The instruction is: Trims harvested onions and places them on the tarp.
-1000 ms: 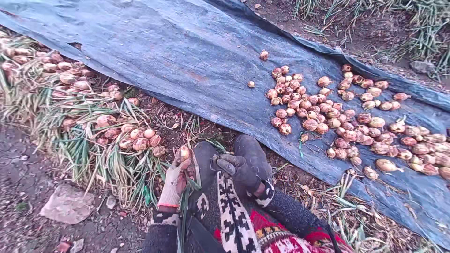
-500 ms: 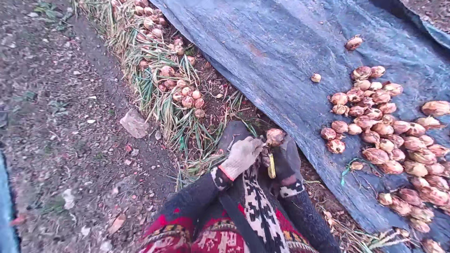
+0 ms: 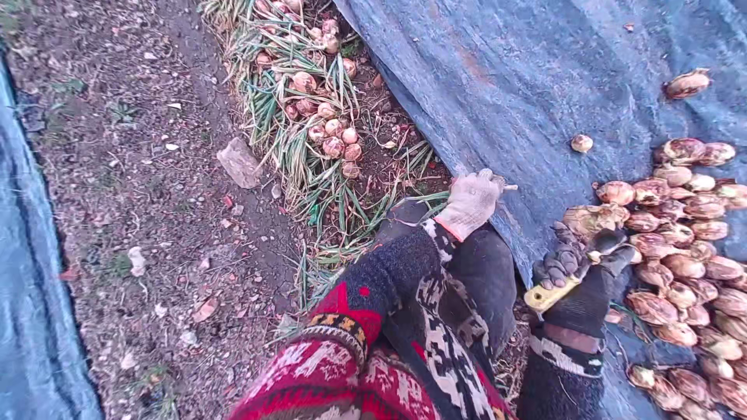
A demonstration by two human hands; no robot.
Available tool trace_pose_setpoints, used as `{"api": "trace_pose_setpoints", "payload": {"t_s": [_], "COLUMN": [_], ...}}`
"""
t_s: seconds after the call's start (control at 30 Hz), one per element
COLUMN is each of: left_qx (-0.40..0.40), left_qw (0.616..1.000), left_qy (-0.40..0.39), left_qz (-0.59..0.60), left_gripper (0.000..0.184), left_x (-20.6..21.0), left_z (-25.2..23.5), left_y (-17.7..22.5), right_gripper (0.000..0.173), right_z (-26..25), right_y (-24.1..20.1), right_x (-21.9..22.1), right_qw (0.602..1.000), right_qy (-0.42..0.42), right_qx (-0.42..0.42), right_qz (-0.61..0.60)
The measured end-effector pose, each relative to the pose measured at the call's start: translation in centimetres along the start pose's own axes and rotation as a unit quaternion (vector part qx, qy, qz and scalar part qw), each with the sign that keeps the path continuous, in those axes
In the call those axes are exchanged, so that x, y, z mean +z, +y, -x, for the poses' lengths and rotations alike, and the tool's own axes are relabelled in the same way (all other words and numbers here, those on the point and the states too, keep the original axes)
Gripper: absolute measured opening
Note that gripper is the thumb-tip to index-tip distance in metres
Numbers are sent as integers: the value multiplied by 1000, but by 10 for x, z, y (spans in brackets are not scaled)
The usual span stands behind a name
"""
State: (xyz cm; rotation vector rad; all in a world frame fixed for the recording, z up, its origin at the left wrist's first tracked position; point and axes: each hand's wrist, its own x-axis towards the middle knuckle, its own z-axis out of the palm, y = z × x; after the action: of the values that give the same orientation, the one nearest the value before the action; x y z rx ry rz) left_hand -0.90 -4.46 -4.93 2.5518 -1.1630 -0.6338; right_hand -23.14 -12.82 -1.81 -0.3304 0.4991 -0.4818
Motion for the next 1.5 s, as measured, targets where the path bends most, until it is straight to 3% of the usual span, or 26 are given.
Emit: {"api": "trace_pose_setpoints", "payload": {"t_s": [0.03, 0.1, 0.17, 0.2, 0.3, 0.37, 0.43, 0.53, 0.67, 0.77, 0.9, 0.97, 1.03, 1.13, 1.3, 1.4, 1.5], "left_qx": [-83, -200, -253, -281, -375, -392, -390, -388, -359, -299, -195, -142, -115, -59, -11, 15, 51], "left_qw": [996, 974, 960, 954, 925, 917, 916, 916, 930, 953, 967, 956, 931, 879, 872, 899, 941], "left_qy": [-13, -75, -96, -71, 23, 15, -9, 11, 19, 24, 161, 253, 265, 206, 20, -76, -67], "left_qz": [-26, -69, -77, -72, -59, -76, -87, -98, -76, -48, -30, 48, 223, 426, 490, 432, 327], "left_gripper": [21, 28, 49, 49, 46, 56, 74, 74, 80, 80, 70, 69, 76, 90, 81, 84, 86], "left_x": [0, 8, 20, 23, 33, 40, 43, 52, 42, 23, 21, 24, 11, -14, -37, -41, -37], "left_z": [-11, -15, 5, 19, 51, 56, 52, 48, 48, 70, 127, 150, 169, 189, 209, 218, 221], "left_y": [-33, -116, -194, -228, -317, -358, -378, -388, -381, -338, -278, -254, -224, -188, -125, -101, -94], "right_gripper": [84, 75, 64, 60, 53, 53, 47, 39, 47, 48, 57, 59, 58, 63, 89, 65, 44], "right_z": [7, 21, 28, 24, 4, -10, -14, -10, -6, -9, -8, -6, 0, 17, 36, 47, 58], "right_y": [-29, -84, -108, -109, -72, -20, 31, 86, 111, 114, 119, 125, 134, 144, 160, 165, 162], "right_x": [-2, -21, -36, -41, -43, -23, -19, -14, -14, -17, -18, -18, -4, 42, 51, 43, 28], "right_qw": [998, 982, 952, 939, 920, 896, 881, 863, 821, 791, 736, 736, 741, 755, 843, 877, 891], "right_qy": [-4, 41, 128, 164, 246, 299, 283, 230, 167, 139, 84, 48, 20, -22, -122, -97, -58], "right_qx": [-61, -181, -229, -222, -97, 35, 147, 203, 194, 158, 93, 67, 38, 15, -38, -62, -47], "right_qz": [-4, 42, 159, 203, 289, 328, 349, 401, 510, 574, 666, 672, 670, 655, 523, 467, 447]}}
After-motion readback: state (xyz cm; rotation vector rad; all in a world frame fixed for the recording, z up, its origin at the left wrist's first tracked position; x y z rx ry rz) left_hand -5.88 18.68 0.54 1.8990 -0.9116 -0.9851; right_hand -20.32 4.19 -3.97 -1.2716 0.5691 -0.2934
